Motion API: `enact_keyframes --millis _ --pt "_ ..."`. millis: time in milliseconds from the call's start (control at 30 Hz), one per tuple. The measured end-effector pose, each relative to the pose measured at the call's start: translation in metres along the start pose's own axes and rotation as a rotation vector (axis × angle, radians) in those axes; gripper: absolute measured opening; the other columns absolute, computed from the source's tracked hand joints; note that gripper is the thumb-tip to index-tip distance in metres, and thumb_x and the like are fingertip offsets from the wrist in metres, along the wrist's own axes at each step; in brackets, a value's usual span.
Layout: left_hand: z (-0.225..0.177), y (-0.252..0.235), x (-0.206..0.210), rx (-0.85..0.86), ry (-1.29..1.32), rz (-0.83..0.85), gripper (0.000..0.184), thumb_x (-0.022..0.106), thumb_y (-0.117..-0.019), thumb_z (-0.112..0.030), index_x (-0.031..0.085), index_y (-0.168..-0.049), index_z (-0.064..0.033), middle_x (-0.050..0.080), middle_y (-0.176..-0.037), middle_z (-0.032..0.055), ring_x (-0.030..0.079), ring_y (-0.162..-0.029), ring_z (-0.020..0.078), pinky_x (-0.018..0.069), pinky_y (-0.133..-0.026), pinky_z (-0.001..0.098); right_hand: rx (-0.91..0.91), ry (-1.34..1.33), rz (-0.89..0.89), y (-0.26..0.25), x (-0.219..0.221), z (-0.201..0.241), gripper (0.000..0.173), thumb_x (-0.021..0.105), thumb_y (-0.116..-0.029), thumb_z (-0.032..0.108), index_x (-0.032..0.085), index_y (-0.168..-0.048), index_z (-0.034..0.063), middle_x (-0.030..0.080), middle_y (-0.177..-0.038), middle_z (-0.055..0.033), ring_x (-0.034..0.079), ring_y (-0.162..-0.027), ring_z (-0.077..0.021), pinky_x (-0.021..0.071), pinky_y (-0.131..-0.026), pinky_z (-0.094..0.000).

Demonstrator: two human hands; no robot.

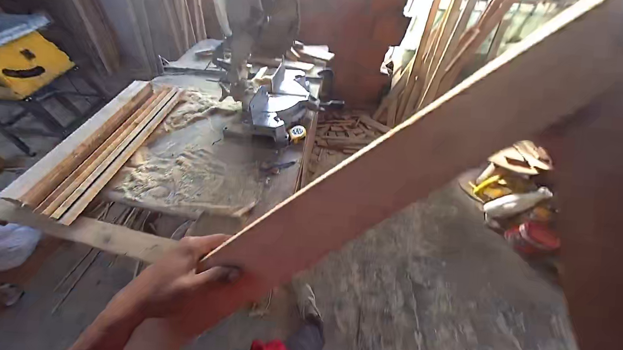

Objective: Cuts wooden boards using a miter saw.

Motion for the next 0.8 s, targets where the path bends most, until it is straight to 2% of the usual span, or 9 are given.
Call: enact_keyframes --millis 67,133,200,400,467,533,567,667,800 --pt "0.033 -0.027 -0.011 -0.012 -0.011 -0.122 0.053 0.061 -0.0947 -0.059 0.074 -0.111 -0.0103 0.076 -0.100 0.0028 0.072 -0.094 0.0122 0.0591 -0.089 0.0418 0.166 -0.095 0.037 -0.026 0.051 -0.042 0.027 0.049 -0.1066 0.035 0.058 -0.126 0.0183 0.069 -0.111 0.0004 0.068 -0.103 -0.0156 0.0599 -0.088 -0.0421" --pt "0.046 -0.049 -0.022 -0.057 -0.008 -0.207 0.054 0.063 -0.0891 -0.067 0.075 -0.110 -0.0185 0.075 -0.095 -0.0026 0.071 -0.087 0.0096 0.0613 -0.081 0.0391 0.275 -0.181 0.090 -0.070 0.096 -0.087 0.025 0.052 -0.1055 0.034 0.062 -0.120 0.0160 0.070 -0.103 -0.0014 0.069 -0.096 -0.0161 0.0605 -0.082 -0.0414" --pt "0.054 -0.067 -0.030 -0.146 0.059 -0.236 0.054 0.067 -0.0838 -0.069 0.075 -0.109 -0.0216 0.075 -0.093 -0.0043 0.072 -0.084 0.0095 0.0619 -0.078 0.0361 0.389 -0.225 0.156 -0.100 0.129 -0.132 0.029 0.051 -0.1062 0.036 0.059 -0.124 0.0133 0.070 -0.104 -0.0041 0.070 -0.094 -0.0176 0.0613 -0.081 -0.0409" --pt "0.084 -0.109 -0.057 -0.368 0.235 -0.299 0.056 0.076 -0.0737 -0.065 0.075 -0.099 -0.0152 0.075 -0.085 -0.0012 0.072 -0.077 0.0105 0.0620 -0.075 0.0348 0.591 -0.119 0.263 -0.174 0.211 -0.246 0.053 0.071 -0.0943 0.046 0.060 -0.127 0.0063 0.074 -0.101 -0.0105 0.073 -0.086 -0.0227 0.0633 -0.073 -0.0417" --pt "0.088 -0.108 -0.058 -0.427 0.034 -0.380 0.061 0.077 -0.0762 -0.062 0.073 -0.114 -0.0150 0.076 -0.095 0.0027 0.073 -0.084 0.0158 0.0621 -0.079 0.0420 0.629 -0.063 0.310 -0.171 0.225 -0.287 0.055 0.074 -0.0922 0.045 0.060 -0.129 0.0053 0.074 -0.101 -0.0116 0.074 -0.086 -0.0234 0.0637 -0.074 -0.0426" --pt "0.072 -0.116 -0.055 -0.451 -0.226 -0.426 0.092 0.080 -0.0743 -0.068 0.057 -0.144 -0.0132 0.071 -0.123 0.0120 0.072 -0.107 0.0272 0.0596 -0.092 0.0520 0.683 -0.011 0.332 -0.163 0.236 -0.332 0.058 0.078 -0.0897 0.041 0.059 -0.128 0.0028 0.074 -0.102 -0.0140 0.074 -0.089 -0.0257 0.0642 -0.077 -0.0457" --pt "0.057 -0.128 -0.052 -0.485 -0.315 -0.421 0.109 0.083 -0.0684 -0.070 0.048 -0.152 -0.0103 0.065 -0.134 0.0175 0.067 -0.118 0.0344 0.0555 -0.098 0.0573 0.723 0.012 0.332 -0.161 0.241 -0.352 0.060 0.079 -0.0881 0.041 0.059 -0.129 0.0021 0.074 -0.102 -0.0149 0.074 -0.090 -0.0268 0.0643 -0.078 -0.0472" --pt "0.024 -0.181 -0.031 -0.704 -0.462 -0.383 0.141 0.090 -0.0537 -0.071 0.027 -0.162 -0.0073 0.048 -0.151 0.0278 0.051 -0.135 0.0480 0.0455 -0.106 0.0648 0.843 0.109 0.353 -0.158 0.262 -0.403 0.069 0.082 -0.0838 0.045 0.056 -0.130 -0.0001 0.073 -0.098 -0.0158 0.074 -0.085 -0.0272 0.0639 -0.075 -0.0474" --pt "0.057 -0.212 -0.026 -0.833 -0.412 -0.501 0.141 0.095 -0.0511 -0.060 0.027 -0.161 -0.0036 0.048 -0.146 0.0363 0.048 -0.133 0.0555 0.0399 -0.110 0.0653 0.930 0.082 0.572 -0.161 0.295 -0.445 0.083 0.087 -0.0788 0.045 0.048 -0.137 0.0007 0.072 -0.104 -0.0166 0.073 -0.088 -0.0267 0.0636 -0.078 -0.0479"
Point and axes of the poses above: each hand's wrist, its own y-axis away from the middle knuckle, its own x-axis out of the palm, z = x × y, the point moved 1 cm from there along -y, towards the middle knuckle
